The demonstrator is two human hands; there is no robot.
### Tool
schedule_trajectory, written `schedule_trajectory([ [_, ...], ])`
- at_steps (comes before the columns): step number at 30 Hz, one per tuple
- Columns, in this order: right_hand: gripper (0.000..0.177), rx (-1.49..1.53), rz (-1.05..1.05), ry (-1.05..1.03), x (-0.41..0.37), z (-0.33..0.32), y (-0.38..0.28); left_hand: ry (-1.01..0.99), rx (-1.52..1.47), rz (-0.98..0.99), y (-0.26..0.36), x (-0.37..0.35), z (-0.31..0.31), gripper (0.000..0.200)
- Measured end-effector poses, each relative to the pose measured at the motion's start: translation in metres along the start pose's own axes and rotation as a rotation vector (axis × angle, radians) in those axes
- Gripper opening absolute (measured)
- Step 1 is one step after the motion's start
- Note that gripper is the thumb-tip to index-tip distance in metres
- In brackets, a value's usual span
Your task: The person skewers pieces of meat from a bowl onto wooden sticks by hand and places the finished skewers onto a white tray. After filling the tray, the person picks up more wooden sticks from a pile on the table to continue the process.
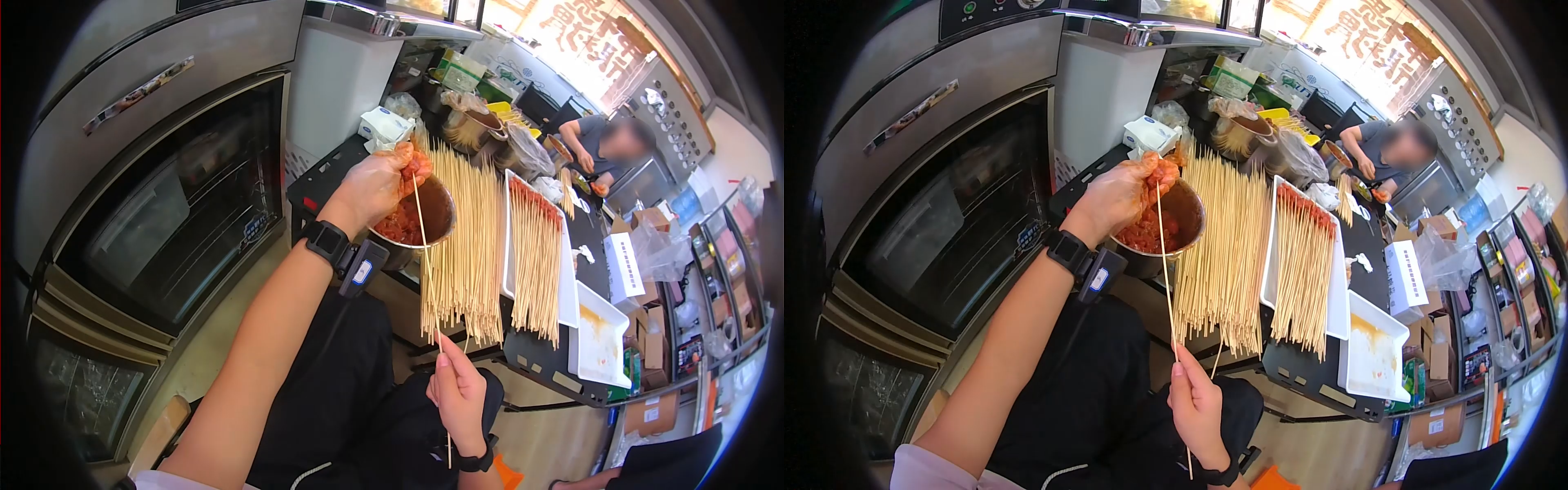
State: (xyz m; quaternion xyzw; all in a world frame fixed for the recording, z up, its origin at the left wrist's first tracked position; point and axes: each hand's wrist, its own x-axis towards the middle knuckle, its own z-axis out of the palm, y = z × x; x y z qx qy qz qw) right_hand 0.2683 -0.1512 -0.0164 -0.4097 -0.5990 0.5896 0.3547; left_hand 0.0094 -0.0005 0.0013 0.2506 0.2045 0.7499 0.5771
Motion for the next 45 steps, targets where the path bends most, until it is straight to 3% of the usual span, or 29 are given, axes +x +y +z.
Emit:
schedule_trajectory([
  [5, 0.032, -0.089, 0.008, -0.007, 0.0, -0.001, -0.001, -0.146, 0.114, 0.065, -0.001, 0.001, -0.006, 0.021],
  [7, 0.031, -0.159, -0.019, -0.019, 0.0, 0.0, -0.001, -0.232, 0.62, 0.279, 0.0, -0.001, -0.009, 0.021],
  [8, 0.031, -0.158, -0.019, -0.018, -0.001, -0.001, -0.002, -0.232, 0.619, 0.278, 0.001, 0.001, -0.014, 0.021],
  [10, 0.031, -0.216, -0.021, -0.024, -0.002, -0.002, -0.004, -0.311, 1.626, 0.759, 0.006, 0.003, -0.016, 0.019],
  [11, 0.031, -0.215, -0.021, -0.023, -0.002, -0.001, -0.006, -0.312, 1.627, 0.758, 0.006, 0.0, -0.012, 0.019],
  [13, 0.03, -0.232, -0.004, -0.018, -0.003, -0.001, -0.01, -0.187, 0.925, 0.36, 0.004, -0.006, -0.001, 0.031],
  [14, 0.03, -0.232, -0.004, -0.017, -0.003, -0.002, -0.009, -0.188, 0.925, 0.36, 0.002, -0.004, -0.001, 0.031],
  [16, 0.03, -0.285, -0.05, -0.022, -0.002, -0.004, -0.005, -0.106, 0.411, 0.14, -0.003, 0.001, -0.003, 0.034],
  [23, 0.029, -0.274, -0.036, 0.054, 0.0, 0.006, -0.009, -0.122, 0.385, 0.116, -0.006, 0.002, -0.006, 0.033],
  [25, 0.028, -0.441, -0.166, 0.12, -0.001, 0.016, -0.008, 0.106, 0.05, 0.037, -0.007, 0.003, -0.003, 0.026],
  [31, 0.033, -0.595, -0.309, 0.122, -0.006, 0.038, -0.009, 0.214, -0.098, 0.03, -0.009, 0.01, -0.011, 0.022],
  [32, 0.034, -0.616, -0.332, 0.126, -0.006, 0.039, -0.009, 0.213, -0.097, 0.028, -0.009, 0.013, -0.017, 0.022],
  [34, 0.034, -0.621, -0.34, 0.13, -0.004, 0.036, -0.007, -0.087, 0.001, -0.069, -0.008, 0.017, -0.031, 0.023],
  [35, 0.034, -0.628, -0.348, 0.137, -0.003, 0.034, -0.008, -0.088, -0.001, -0.072, -0.008, 0.016, -0.034, 0.023],
  [37, 0.033, -0.653, -0.339, 0.143, -0.003, 0.03, -0.012, -0.257, 1.115, 0.36, -0.006, 0.013, -0.037, 0.02],
  [38, 0.033, -0.657, -0.336, 0.144, -0.003, 0.028, -0.013, -0.258, 1.111, 0.358, -0.004, 0.008, -0.028, 0.02],
  [40, 0.032, -0.675, -0.346, 0.149, -0.004, 0.026, -0.013, -0.081, -0.096, -0.116, 0.0, 0.001, -0.011, 0.021],
  [45, 0.032, -0.697, -0.328, 0.142, -0.005, 0.025, -0.014, 0.041, -0.164, -0.169, 0.006, -0.004, 0.002, 0.024],
])
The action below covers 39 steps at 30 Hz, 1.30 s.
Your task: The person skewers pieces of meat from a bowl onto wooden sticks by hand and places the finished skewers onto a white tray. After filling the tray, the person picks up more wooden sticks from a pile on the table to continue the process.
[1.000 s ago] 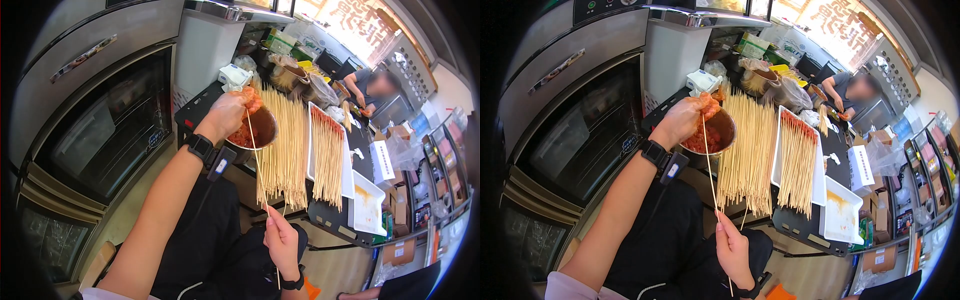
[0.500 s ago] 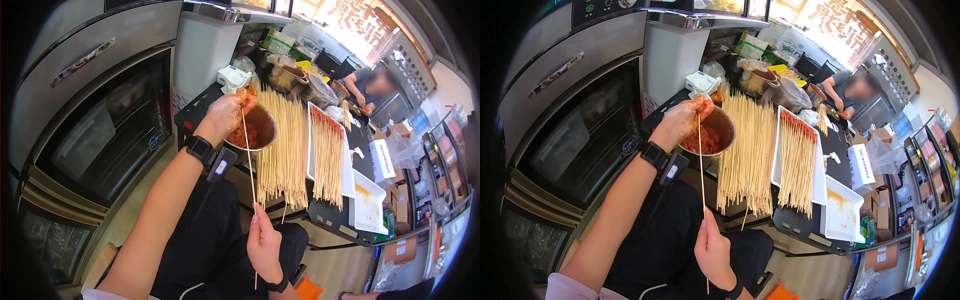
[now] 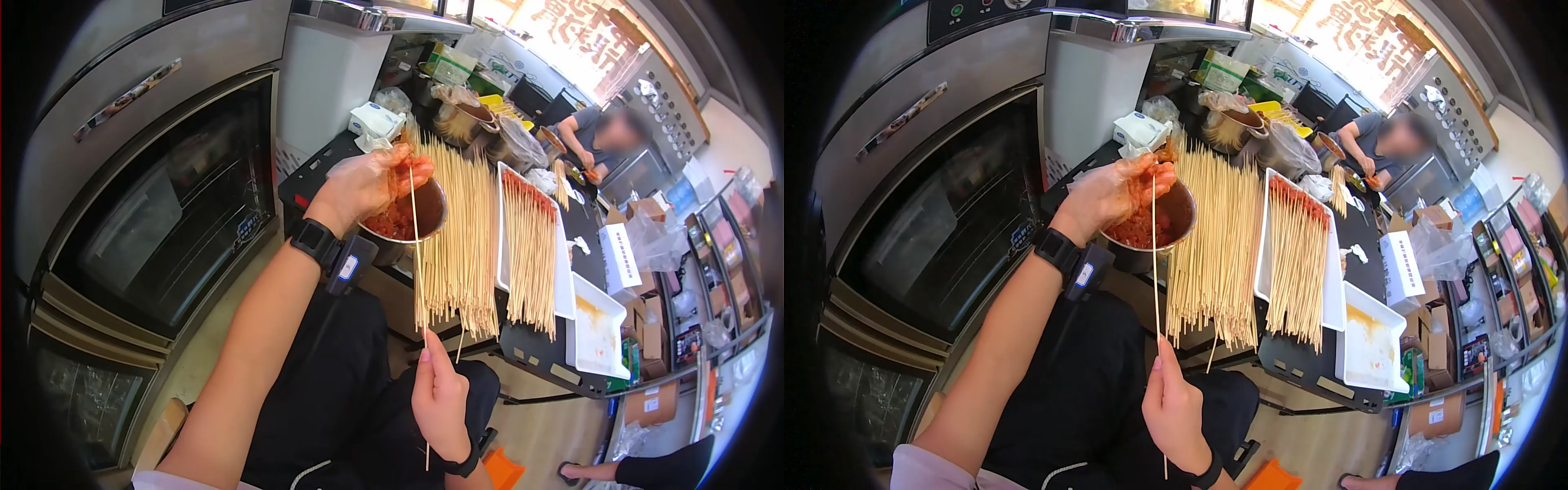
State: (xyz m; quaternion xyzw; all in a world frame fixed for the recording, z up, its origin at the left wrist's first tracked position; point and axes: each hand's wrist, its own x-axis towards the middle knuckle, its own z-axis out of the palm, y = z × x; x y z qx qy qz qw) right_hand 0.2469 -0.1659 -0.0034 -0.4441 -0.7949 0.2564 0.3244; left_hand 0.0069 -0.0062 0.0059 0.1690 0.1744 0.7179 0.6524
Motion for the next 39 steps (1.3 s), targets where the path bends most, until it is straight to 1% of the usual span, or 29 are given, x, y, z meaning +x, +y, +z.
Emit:
schedule_trajectory([
  [5, 0.034, -0.011, 0.009, -0.024, -0.002, 0.001, 0.001, 0.001, -0.084, 0.039, 0.0, 0.005, -0.004, 0.026],
  [7, 0.036, 0.013, -0.025, -0.038, -0.002, 0.003, 0.002, 0.069, 0.038, 0.038, -0.001, 0.0, -0.001, 0.027],
  [8, 0.036, 0.013, -0.024, -0.037, -0.003, 0.002, 0.002, 0.068, 0.038, 0.037, -0.001, 0.003, -0.004, 0.027],
  [11, 0.036, -0.027, -0.02, -0.015, -0.004, -0.002, -0.003, 0.018, 0.084, 0.054, -0.002, 0.014, -0.024, 0.027],
  [13, 0.036, -0.01, -0.027, 0.021, -0.006, -0.003, -0.003, -0.143, 0.166, 0.066, -0.005, 0.018, -0.034, 0.027],
  [14, 0.036, -0.011, -0.022, 0.022, -0.006, -0.004, -0.002, -0.143, 0.165, 0.061, -0.006, 0.01, -0.023, 0.027],
  [16, 0.036, 0.008, 0.002, -0.01, -0.004, -0.004, 0.001, -0.02, 0.321, 0.115, -0.006, -0.006, -0.003, 0.021],
  [17, 0.036, 0.007, 0.004, -0.007, -0.003, -0.003, 0.002, -0.022, 0.321, 0.112, -0.006, -0.006, -0.001, 0.021],
  [19, 0.036, 0.024, -0.012, -0.012, -0.003, -0.001, 0.003, 0.046, 0.327, 0.031, -0.005, -0.005, 0.001, 0.022],
  [23, 0.036, 0.012, 0.001, -0.022, -0.005, -0.001, 0.006, 0.024, 0.325, 0.0, -0.005, 0.001, -0.003, 0.022],
  [25, 0.036, 0.023, 0.004, -0.018, -0.005, -0.002, 0.005, 0.027, 0.397, -0.025, -0.004, -0.004, 0.002, 0.022],
  [32, 0.035, 0.022, 0.018, -0.045, -0.005, -0.006, 0.004, -0.008, 0.462, -0.065, -0.007, -0.002, 0.001, 0.02],
  [34, 0.036, -0.035, 0.035, -0.051, -0.006, -0.008, 0.005, -0.014, 0.554, -0.077, -0.008, 0.001, 0.001, 0.018],
  [35, 0.036, -0.036, 0.034, -0.049, -0.007, -0.008, 0.005, -0.016, 0.554, -0.077, -0.009, 0.0, 0.002, 0.018],
  [37, 0.039, -0.068, 0.002, -0.02, -0.008, -0.003, 0.005, 0.043, 0.501, -0.044, -0.01, -0.002, 0.006, 0.018],
  [39, 0.041, -0.113, -0.03, -0.001, -0.009, 0.005, 0.002, 0.04, 0.473, -0.063, -0.009, -0.002, 0.006, 0.019],
])
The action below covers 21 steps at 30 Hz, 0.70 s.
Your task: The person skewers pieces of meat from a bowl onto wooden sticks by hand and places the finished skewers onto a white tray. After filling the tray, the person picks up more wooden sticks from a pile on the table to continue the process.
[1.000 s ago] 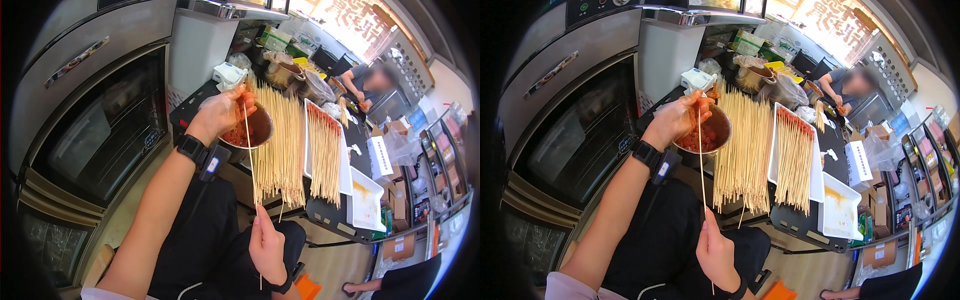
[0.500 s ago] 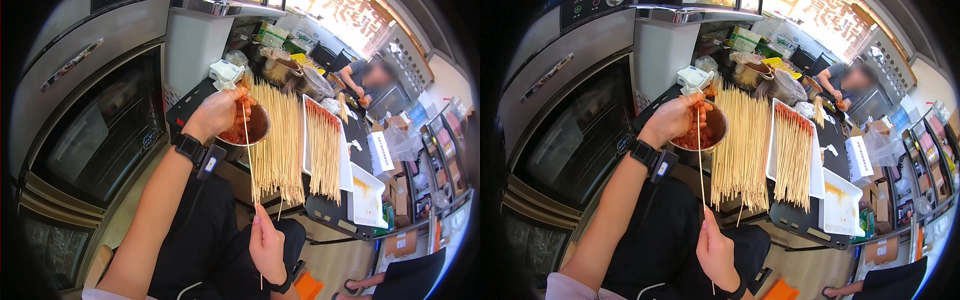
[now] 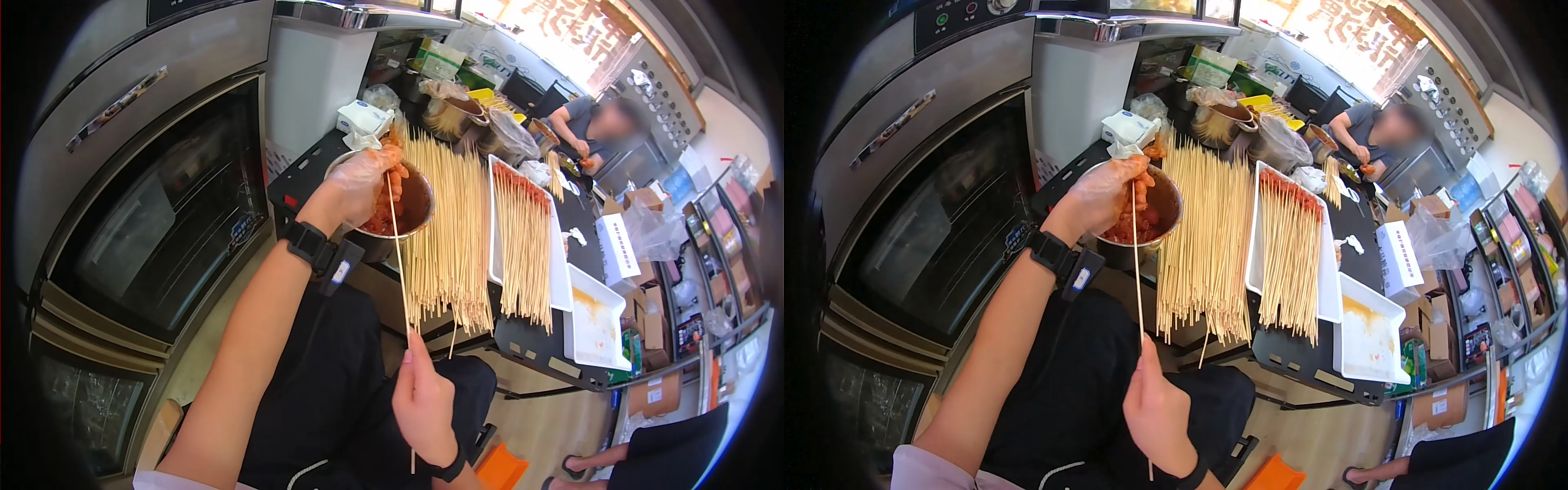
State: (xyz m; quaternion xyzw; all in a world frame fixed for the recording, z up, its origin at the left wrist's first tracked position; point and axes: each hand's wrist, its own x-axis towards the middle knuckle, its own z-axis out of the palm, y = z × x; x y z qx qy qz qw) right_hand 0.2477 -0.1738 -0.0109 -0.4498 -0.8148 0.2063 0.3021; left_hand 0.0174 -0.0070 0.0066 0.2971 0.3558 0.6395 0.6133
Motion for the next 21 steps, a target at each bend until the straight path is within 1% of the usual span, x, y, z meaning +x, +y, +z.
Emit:
schedule_trajectory([
  [2, 0.046, -0.065, -0.072, 0.054, -0.002, 0.012, -0.004, -0.007, -0.026, -0.018, 0.0, 0.001, -0.001, 0.02],
  [4, 0.047, -0.11, -0.066, 0.067, -0.001, 0.02, -0.013, -0.028, -0.009, 0.048, 0.001, 0.0, -0.001, 0.022],
  [5, 0.047, -0.106, -0.066, 0.068, -0.001, 0.024, -0.015, -0.026, -0.005, 0.048, 0.001, -0.002, 0.0, 0.022],
  [7, 0.048, -0.119, -0.076, 0.088, -0.002, 0.031, -0.019, 0.019, -0.008, 0.134, 0.001, -0.005, 0.004, 0.026],
  [11, 0.049, -0.126, -0.102, 0.125, 0.002, 0.039, -0.024, 0.029, -0.004, 0.144, -0.001, -0.002, 0.002, 0.03],
  [13, 0.05, -0.15, -0.141, 0.15, 0.004, 0.044, -0.024, 0.043, 0.027, 0.223, -0.004, 0.002, -0.003, 0.029],
  [14, 0.05, -0.152, -0.14, 0.148, 0.005, 0.045, -0.023, 0.043, 0.024, 0.221, -0.005, 0.005, -0.006, 0.029],
  [16, 0.051, -0.161, -0.183, 0.164, 0.007, 0.049, -0.019, -0.005, -0.175, 0.165, -0.004, 0.009, -0.01, 0.027],
  [17, 0.051, -0.162, -0.182, 0.162, 0.008, 0.051, -0.017, -0.004, -0.176, 0.163, -0.003, 0.01, -0.012, 0.027],
  [19, 0.051, -0.173, -0.208, 0.191, 0.009, 0.057, -0.014, -0.025, -0.298, 0.118, -0.003, 0.01, -0.015, 0.022],
  [20, 0.051, -0.172, -0.197, 0.191, 0.009, 0.06, -0.012, -0.025, -0.295, 0.107, -0.002, 0.01, -0.015, 0.022],
  [21, 0.051, -0.171, -0.216, 0.201, 0.01, 0.062, -0.01, -0.033, -0.377, 0.08, 0.0, 0.011, -0.015, 0.021],
])
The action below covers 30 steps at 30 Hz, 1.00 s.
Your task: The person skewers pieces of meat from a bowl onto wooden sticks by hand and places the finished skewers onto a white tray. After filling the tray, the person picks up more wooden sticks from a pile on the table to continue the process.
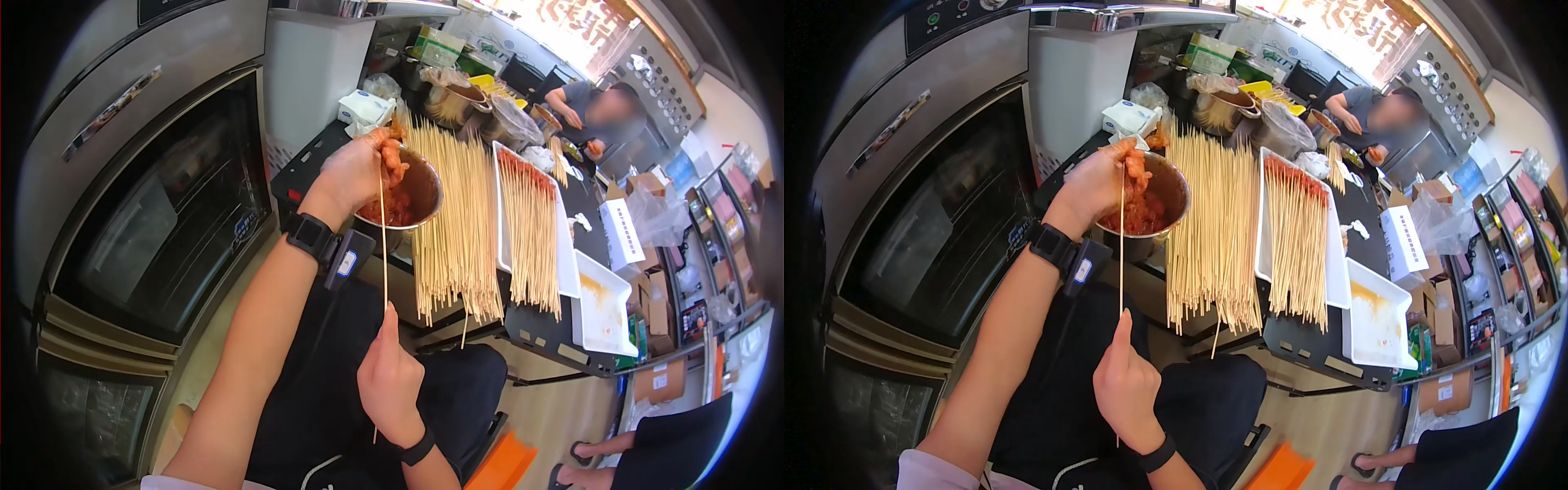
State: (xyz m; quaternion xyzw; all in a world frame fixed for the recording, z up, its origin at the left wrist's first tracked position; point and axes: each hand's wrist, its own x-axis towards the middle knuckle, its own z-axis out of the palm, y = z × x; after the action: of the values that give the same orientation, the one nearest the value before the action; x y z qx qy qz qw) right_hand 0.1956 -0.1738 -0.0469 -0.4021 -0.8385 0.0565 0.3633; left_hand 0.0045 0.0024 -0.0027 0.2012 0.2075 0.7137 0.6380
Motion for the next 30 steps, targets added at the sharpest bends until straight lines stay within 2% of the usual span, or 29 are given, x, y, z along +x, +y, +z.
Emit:
schedule_trajectory([
  [2, 0.051, 0.001, -0.013, 0.011, 0.0, 0.001, 0.0, -0.024, -0.118, -0.01, 0.001, 0.002, -0.002, 0.019],
  [6, 0.05, -0.027, 0.049, -0.08, 0.003, -0.003, -0.004, -0.003, -0.126, -0.044, 0.001, 0.006, -0.003, 0.019],
  [11, 0.049, -0.017, 0.012, -0.043, 0.014, -0.005, -0.005, 0.117, -0.071, -0.04, -0.001, 0.008, -0.002, 0.019],
  [18, 0.048, -0.045, 0.018, -0.058, 0.016, -0.001, -0.01, 0.099, -0.01, -0.018, -0.004, 0.014, -0.008, 0.02],
  [21, 0.049, -0.045, 0.021, -0.065, 0.012, -0.002, -0.009, 0.059, 0.108, -0.031, -0.004, 0.011, -0.003, 0.021],
  [23, 0.049, -0.032, 0.018, -0.057, 0.013, -0.001, -0.009, 0.153, 0.021, 0.036, -0.004, -0.001, 0.011, 0.018],
  [24, 0.05, -0.035, 0.028, -0.064, 0.012, -0.002, -0.009, 0.241, 0.111, 0.059, -0.005, 0.002, 0.012, 0.016],
  [28, 0.052, -0.032, 0.025, -0.045, 0.012, 0.003, -0.011, 0.225, 0.151, -0.031, -0.004, 0.008, 0.009, 0.015],
  [30, 0.053, -0.035, 0.02, -0.051, 0.013, 0.003, -0.009, 0.239, 0.145, 0.004, -0.005, 0.006, 0.011, 0.016],
])
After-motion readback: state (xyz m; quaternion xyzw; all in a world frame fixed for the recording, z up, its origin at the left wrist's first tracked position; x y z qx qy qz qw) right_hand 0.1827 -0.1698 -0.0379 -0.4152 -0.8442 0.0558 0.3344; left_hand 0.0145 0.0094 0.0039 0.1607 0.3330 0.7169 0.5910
